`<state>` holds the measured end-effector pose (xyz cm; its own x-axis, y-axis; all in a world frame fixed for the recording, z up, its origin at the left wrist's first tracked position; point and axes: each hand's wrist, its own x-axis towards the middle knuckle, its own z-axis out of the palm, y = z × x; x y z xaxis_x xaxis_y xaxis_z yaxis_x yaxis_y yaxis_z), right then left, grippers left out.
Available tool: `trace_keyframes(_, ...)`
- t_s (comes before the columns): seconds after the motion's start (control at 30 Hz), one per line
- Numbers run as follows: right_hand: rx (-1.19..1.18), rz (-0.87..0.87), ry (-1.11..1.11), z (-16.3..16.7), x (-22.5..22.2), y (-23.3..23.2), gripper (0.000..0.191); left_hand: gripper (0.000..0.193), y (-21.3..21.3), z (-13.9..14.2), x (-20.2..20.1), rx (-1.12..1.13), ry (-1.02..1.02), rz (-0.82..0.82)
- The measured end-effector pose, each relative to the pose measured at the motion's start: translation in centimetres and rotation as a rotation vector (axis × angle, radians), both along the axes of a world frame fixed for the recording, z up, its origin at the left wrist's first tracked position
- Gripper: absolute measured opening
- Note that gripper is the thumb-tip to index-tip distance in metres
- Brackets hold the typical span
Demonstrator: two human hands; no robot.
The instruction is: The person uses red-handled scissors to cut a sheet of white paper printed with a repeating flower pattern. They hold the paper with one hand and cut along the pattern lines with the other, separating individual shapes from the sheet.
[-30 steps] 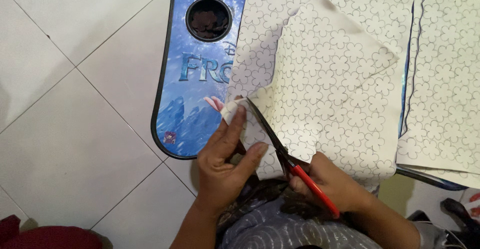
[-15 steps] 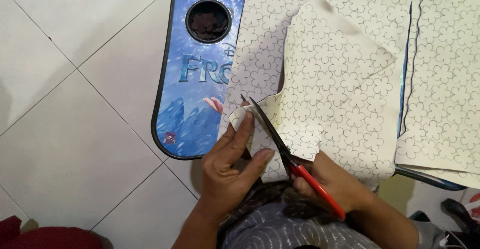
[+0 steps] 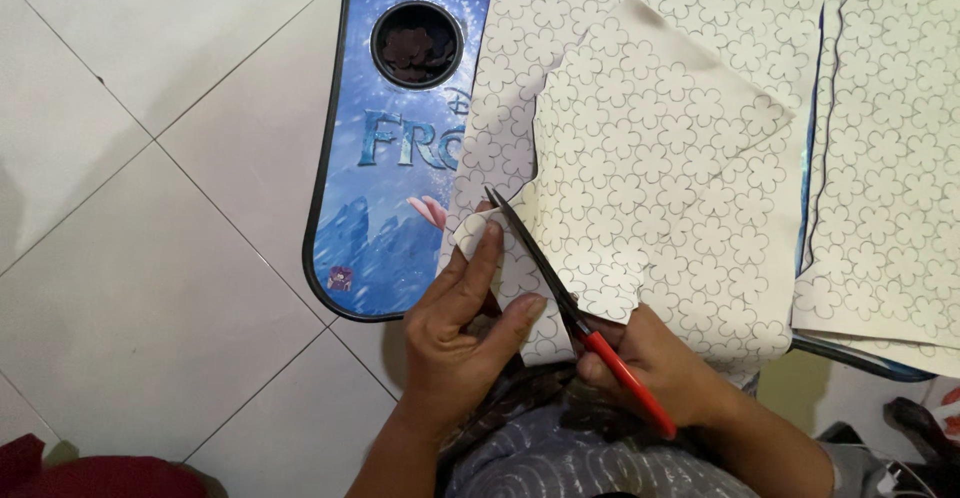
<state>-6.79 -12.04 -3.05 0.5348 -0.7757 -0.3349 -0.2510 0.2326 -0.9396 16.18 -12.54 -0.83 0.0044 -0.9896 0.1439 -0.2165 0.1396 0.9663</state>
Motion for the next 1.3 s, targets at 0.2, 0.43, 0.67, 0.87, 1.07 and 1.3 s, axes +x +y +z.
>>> trace_keyframes(0.2,-0.034,0.057,0.098,-0.6,-0.5,0.1,0.031,0.068,0.1,-0.2,0.1,-0.002,0.022,-0.011)
trace_keyframes(0.43,0.061,0.089,0.030,-0.9,-1.3,0.6,0.046,0.068,0.5,-0.4,0.1,0.009,0.061,-0.027)
trace_keyframes(0.67,-0.243,0.098,0.118,-0.8,-1.1,0.1,0.050,0.067,1.0,-0.2,-0.3,0.081,0.115,-0.085)
trace_keyframes(0.87,-0.090,0.068,0.060,-0.1,-0.5,0.0,0.068,0.067,0.9,-0.3,-0.3,-0.032,0.079,-0.097)
trace_keyframes(1.07,-0.281,0.050,0.014,0.6,0.2,-0.6,0.070,0.067,0.9,-0.3,-0.3,-0.047,0.105,-0.104)
trace_keyframes(1.3,-0.195,0.043,0.027,0.8,0.7,-0.9,0.068,0.066,0.6,-0.8,-0.3,-0.034,0.048,-0.077)
